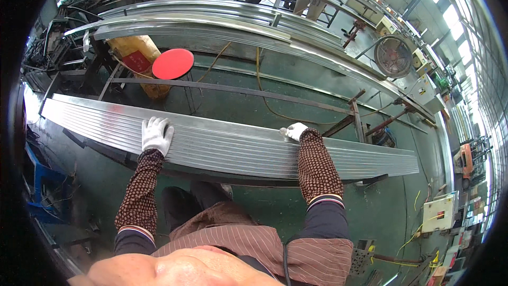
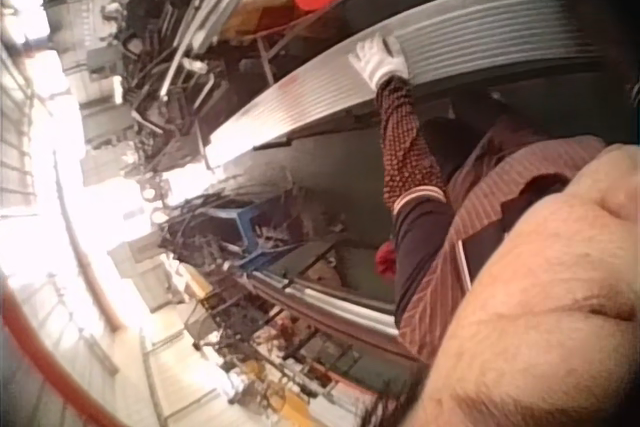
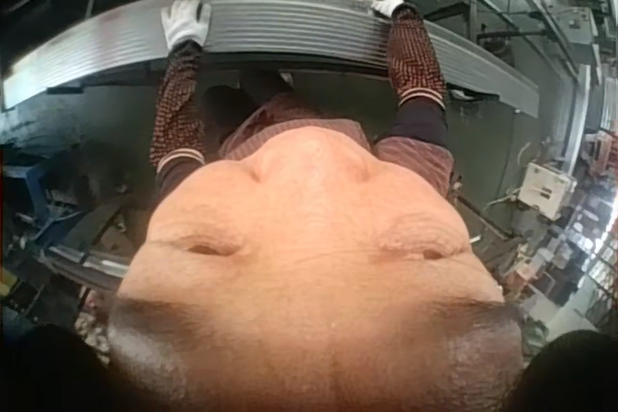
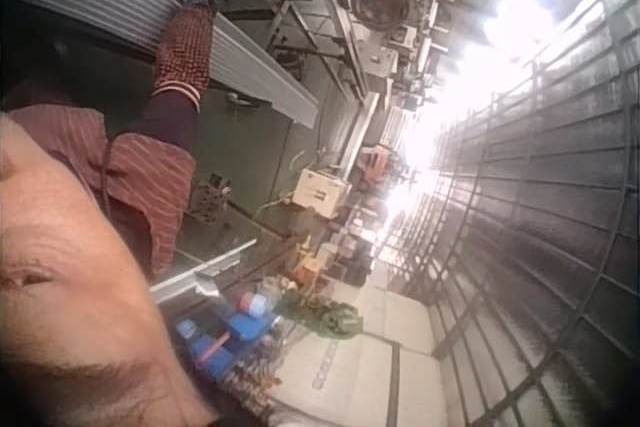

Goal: Moving and arranging curved wooden or composite slats on a metal rack in a manufacturing facility.

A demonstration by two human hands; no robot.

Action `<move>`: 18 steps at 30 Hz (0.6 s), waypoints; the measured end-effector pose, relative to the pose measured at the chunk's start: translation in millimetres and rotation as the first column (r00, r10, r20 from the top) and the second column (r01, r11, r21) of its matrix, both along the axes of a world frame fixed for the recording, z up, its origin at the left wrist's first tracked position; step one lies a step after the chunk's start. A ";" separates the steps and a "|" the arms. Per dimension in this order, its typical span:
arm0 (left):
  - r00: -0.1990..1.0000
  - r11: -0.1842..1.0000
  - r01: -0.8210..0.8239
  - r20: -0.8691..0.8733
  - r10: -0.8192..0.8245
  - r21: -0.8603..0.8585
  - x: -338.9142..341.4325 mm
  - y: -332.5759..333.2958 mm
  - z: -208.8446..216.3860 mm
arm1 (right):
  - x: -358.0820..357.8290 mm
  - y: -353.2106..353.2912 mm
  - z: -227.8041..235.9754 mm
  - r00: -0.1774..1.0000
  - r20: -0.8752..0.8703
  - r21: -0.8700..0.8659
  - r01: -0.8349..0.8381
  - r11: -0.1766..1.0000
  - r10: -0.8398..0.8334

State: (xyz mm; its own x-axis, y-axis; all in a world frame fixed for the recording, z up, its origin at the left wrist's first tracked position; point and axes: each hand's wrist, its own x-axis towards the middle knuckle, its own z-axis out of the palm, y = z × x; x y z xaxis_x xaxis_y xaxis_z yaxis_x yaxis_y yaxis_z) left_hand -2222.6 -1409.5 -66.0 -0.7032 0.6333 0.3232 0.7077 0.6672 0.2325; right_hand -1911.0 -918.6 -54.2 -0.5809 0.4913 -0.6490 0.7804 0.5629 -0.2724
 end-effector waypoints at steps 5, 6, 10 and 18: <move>1.000 1.000 -0.004 -0.018 0.004 -0.003 7.9 16.5 -7.4 | -8.0 -15.7 -6.1 0.996 -0.030 0.026 -0.078 0.997 0.079; 1.000 1.000 0.008 -0.018 -0.008 -0.002 10.6 24.5 -8.8 | -16.0 -20.2 -12.0 0.997 -0.042 0.004 -0.070 0.998 0.070; 0.998 0.999 -0.030 -0.059 0.029 -0.030 -7.4 1.6 -1.1 | -71.3 -51.3 -18.7 0.978 -0.160 0.040 -0.132 0.990 0.136; 1.000 1.000 0.007 0.010 -0.007 -0.007 -1.6 3.7 11.7 | -40.7 -58.2 -22.7 0.919 -0.379 0.145 -0.053 0.988 0.105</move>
State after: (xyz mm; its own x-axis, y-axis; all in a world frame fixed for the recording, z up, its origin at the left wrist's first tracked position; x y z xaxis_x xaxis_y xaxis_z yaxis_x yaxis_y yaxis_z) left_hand -2224.2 -1405.8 -54.2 -0.7022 0.6402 0.3115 0.7097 0.6641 0.2351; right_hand -1951.7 -976.8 -77.0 -0.8130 0.4982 -0.3013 0.5815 0.6688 -0.4632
